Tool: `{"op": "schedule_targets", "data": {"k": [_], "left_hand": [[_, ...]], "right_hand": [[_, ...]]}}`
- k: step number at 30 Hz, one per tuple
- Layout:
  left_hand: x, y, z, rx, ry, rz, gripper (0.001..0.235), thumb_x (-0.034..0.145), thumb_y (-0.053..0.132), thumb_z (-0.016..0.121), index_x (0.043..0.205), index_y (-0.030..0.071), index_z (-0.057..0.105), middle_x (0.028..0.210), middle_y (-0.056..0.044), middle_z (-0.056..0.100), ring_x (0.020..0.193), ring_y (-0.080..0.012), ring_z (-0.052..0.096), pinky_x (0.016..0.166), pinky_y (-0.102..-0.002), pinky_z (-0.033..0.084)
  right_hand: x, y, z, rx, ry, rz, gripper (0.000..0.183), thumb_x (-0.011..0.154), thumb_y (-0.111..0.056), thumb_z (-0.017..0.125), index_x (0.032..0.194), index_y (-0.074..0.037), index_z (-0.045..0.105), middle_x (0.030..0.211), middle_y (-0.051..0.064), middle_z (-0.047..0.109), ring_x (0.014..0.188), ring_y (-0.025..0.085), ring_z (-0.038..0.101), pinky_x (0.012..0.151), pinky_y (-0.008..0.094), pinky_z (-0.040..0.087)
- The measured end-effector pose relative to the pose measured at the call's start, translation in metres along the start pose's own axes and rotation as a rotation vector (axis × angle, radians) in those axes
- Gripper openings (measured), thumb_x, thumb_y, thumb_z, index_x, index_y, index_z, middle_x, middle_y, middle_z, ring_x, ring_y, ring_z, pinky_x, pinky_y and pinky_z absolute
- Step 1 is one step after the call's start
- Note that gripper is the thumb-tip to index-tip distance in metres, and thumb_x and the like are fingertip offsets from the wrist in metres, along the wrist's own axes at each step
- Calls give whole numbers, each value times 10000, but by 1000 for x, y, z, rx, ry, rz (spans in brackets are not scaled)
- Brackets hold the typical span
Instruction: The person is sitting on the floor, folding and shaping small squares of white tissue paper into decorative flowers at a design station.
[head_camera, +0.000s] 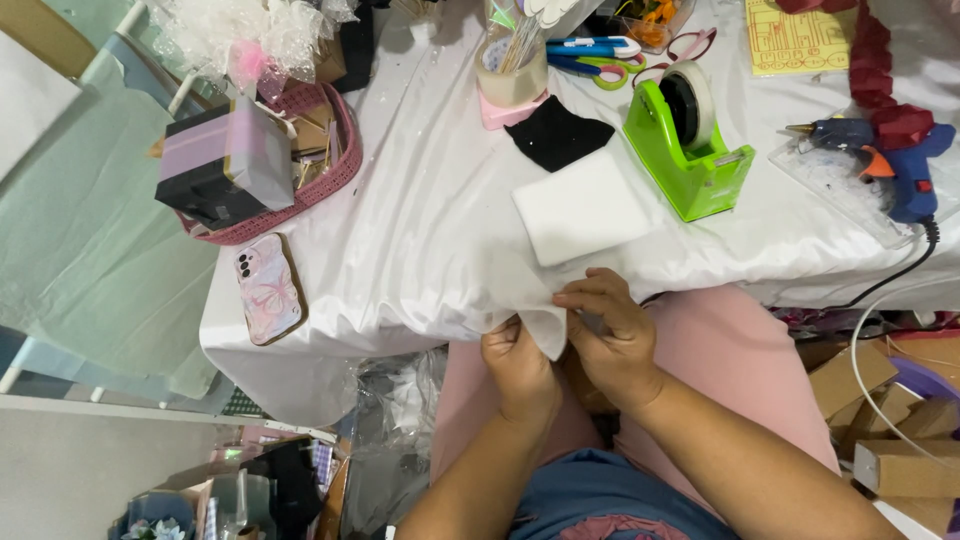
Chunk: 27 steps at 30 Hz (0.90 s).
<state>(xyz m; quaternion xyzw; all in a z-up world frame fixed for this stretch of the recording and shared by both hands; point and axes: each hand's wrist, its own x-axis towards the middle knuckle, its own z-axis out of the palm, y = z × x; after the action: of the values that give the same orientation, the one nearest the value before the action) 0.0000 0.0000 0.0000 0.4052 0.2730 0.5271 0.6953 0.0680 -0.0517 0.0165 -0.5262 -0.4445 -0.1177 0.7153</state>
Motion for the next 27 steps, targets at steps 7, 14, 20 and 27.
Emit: {"op": "schedule_targets", "data": {"k": [7,14,20,27], "left_hand": [[-1,7,0,-22,-59,15,258,967,29,670,1223,21,696,1020,-109,775,901,-122,707,822,-322,620],[4,2,-9,-19,-113,31,241,962,-5,665,1202,16,690,976,-114,771,841,-132,716,813,-333,626],[2,11,-7,10,-134,138,235,952,-15,685,1185,18,690,977,-67,756,868,-80,659,842,-314,601],[7,-20,-23,92,-115,193,411,892,-18,750,1288,30,648,1125,-110,755,997,-141,685,917,-366,589]], "right_hand": [[2,0,-1,-10,-1,19,130,894,-68,788,1018,-47,760,902,61,735,880,193,683,1099,438,449],[-1,3,-2,-13,-32,37,148,854,-64,821,994,-48,777,913,80,721,880,212,666,1014,428,495],[-2,-2,-2,11,-64,101,133,879,-34,785,1010,-52,783,900,76,693,869,191,647,907,389,539],[-2,-2,-4,56,-139,141,90,937,-14,715,999,-53,768,898,89,688,858,202,651,805,358,556]]}}
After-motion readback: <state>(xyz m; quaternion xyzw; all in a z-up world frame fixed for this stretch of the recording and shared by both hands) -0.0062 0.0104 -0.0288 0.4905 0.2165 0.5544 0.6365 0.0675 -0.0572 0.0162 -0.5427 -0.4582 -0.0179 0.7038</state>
